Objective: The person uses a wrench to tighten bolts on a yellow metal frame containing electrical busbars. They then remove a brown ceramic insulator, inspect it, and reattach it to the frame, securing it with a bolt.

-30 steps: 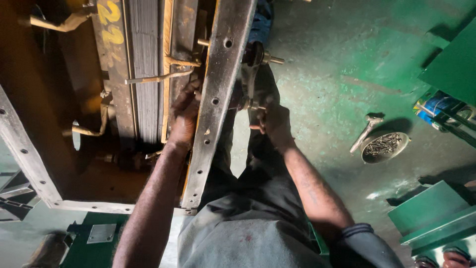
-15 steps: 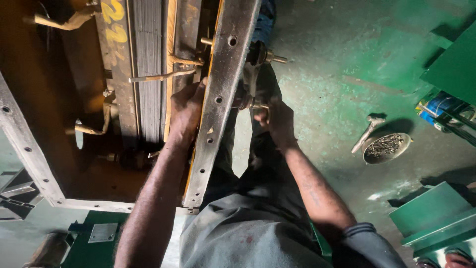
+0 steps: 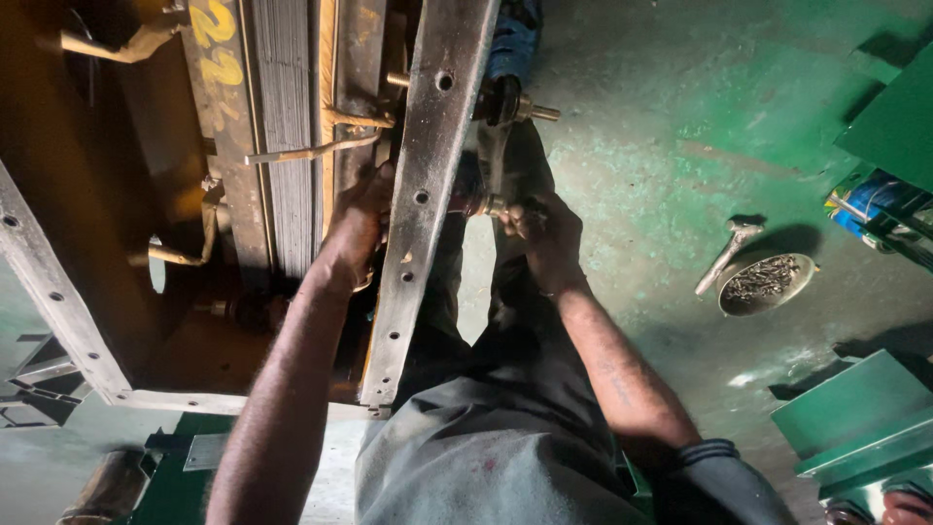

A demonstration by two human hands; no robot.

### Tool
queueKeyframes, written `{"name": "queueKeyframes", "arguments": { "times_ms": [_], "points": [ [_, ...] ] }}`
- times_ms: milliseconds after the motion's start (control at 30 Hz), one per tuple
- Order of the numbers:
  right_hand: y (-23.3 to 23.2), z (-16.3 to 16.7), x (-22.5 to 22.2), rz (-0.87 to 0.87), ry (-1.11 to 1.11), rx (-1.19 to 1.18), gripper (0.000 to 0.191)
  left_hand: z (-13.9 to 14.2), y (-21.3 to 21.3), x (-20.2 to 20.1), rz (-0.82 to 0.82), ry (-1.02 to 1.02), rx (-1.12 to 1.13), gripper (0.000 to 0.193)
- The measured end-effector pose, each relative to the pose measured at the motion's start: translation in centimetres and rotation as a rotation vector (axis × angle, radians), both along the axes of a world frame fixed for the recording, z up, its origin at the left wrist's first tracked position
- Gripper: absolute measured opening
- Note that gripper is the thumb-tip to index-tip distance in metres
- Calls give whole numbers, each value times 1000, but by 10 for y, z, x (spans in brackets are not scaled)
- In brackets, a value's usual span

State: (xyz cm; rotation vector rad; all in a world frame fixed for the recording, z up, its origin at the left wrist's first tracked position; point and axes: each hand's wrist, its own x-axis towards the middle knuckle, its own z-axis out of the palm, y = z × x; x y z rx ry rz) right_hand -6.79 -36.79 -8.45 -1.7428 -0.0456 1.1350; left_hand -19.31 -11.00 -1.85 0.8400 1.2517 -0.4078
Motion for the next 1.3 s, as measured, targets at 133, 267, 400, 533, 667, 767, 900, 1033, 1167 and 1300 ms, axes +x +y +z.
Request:
{"name": "queueKeyframes", "arguments": {
  "times_ms": [133,267,400,533,667,767,900,1033,1167,1300],
  "points": [
    [-6,-21,-7,-238,230,-106,32,-9,-8,0,96,-48,-17,77],
    [-15,-27,-12,-41,50,-108,32,-17,-15,-7,22,10,167,70],
    [-9,-18,-11,-217,154,47,33,-25,-15,-5,-42,-27,266,65],
    [8,-12,0,-80,317,-269,28,-21,-13,-1,94,-140,131,60],
    [5,-2,3,22,170,-101,28,-5,-16,-4,404,-334,-106,57],
    [-5,5,-2,59,11,30,25,-5,-16,-4,346,-263,-44,56],
    [-6,2,-4,-121,257,-34,38,-21,-17,-8,-16,97,275,52],
    [4,-1,4,88,61,-180,50,-39,-22,-20,-12,128,317,56],
    [6,5,6,161,-19,-43,44,-47,-20,-28,-98,183,269,65],
    [5,2,2,109,190,-198,51,-44,-19,-25,-88,-60,239,79]
  ]
}}
